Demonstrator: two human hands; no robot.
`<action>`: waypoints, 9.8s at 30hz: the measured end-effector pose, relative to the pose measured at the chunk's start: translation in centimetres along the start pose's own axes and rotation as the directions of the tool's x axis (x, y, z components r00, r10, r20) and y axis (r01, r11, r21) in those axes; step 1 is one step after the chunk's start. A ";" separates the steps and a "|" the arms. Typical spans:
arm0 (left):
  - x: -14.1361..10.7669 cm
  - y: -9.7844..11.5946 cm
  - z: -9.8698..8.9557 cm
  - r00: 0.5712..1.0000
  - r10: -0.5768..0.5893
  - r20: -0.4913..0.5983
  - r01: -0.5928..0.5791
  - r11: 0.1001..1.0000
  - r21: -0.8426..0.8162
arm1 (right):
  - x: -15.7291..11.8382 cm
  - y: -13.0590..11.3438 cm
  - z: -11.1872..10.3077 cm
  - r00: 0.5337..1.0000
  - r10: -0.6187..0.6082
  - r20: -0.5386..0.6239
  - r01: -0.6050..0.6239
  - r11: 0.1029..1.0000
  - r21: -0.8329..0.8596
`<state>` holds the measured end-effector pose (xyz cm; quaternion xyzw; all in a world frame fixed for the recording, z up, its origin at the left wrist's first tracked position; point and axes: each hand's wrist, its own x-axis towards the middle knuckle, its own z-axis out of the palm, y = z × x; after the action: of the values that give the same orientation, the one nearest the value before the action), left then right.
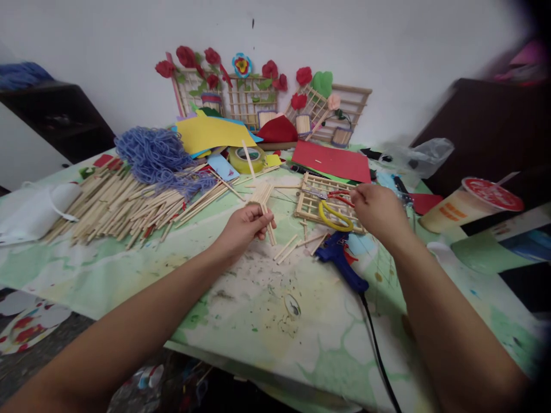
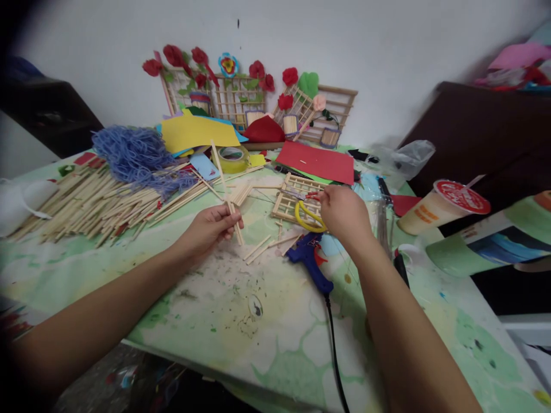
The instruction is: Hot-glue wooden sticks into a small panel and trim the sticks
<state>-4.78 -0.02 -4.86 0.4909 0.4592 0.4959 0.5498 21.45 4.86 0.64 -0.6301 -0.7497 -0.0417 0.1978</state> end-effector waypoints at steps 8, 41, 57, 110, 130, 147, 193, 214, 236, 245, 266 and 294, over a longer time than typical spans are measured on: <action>0.1 -0.8 -0.1 0.999 0.024 0.044 -0.030 0.992 0.126 | 0.4 0.7 1.9 0.999 0.022 -0.024 -0.014 0.958 0.287; -0.1 -0.6 0.6 0.985 -0.051 0.162 0.009 0.968 0.250 | 0.9 1.9 4.9 0.979 -0.083 0.186 0.111 0.982 -0.151; -0.2 -0.4 0.1 0.988 -0.039 0.147 0.027 0.996 0.079 | 0.5 0.2 2.1 0.992 0.054 -0.110 -0.008 0.926 0.378; -0.5 0.7 -0.4 0.955 -0.077 0.285 0.083 0.997 -0.008 | -3.1 -4.7 -0.4 0.811 -0.455 0.367 0.372 0.886 0.276; 0.2 0.3 -0.4 0.984 -0.093 0.151 0.042 0.949 0.312 | -2.5 -3.7 0.0 0.806 -0.446 0.389 0.392 0.895 0.214; -0.2 -0.1 -0.1 0.969 -0.130 0.213 0.104 0.986 0.130 | -2.7 -4.0 -0.4 0.785 -0.458 0.417 0.398 0.889 0.228; 0.0 -0.2 -0.7 0.945 -0.144 0.294 0.121 0.988 0.096 | -3.1 -5.2 -0.5 0.789 -0.448 0.420 0.344 0.889 0.301; 0.7 0.1 -0.8 0.999 0.001 0.037 -0.011 0.964 0.265 | -3.4 -5.6 0.8 0.836 -0.419 0.355 0.305 0.892 0.335; 0.4 -0.7 -0.9 0.958 0.279 0.065 -0.276 0.839 0.470 | -3.6 -5.8 1.9 0.883 -0.339 0.325 0.212 0.906 0.368; 0.5 -0.9 -1.2 0.948 0.302 0.103 -0.317 0.850 0.420 | -3.8 -6.1 1.9 0.895 -0.330 0.300 0.221 0.913 0.344; 0.3 -0.9 -0.5 0.952 0.306 -0.013 -0.284 0.899 0.333 | -4.6 -7.2 1.3 0.911 -0.321 0.259 0.214 0.904 0.370; -0.2 -0.6 -0.2 0.956 0.294 -0.012 -0.279 0.918 0.284 | -4.9 -7.6 1.3 0.916 -0.318 0.246 0.196 0.887 0.417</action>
<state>-4.98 -0.27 -5.47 0.6115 0.4625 0.5146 0.3840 14.45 -0.77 -0.86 -0.4715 -0.8423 0.1784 0.1909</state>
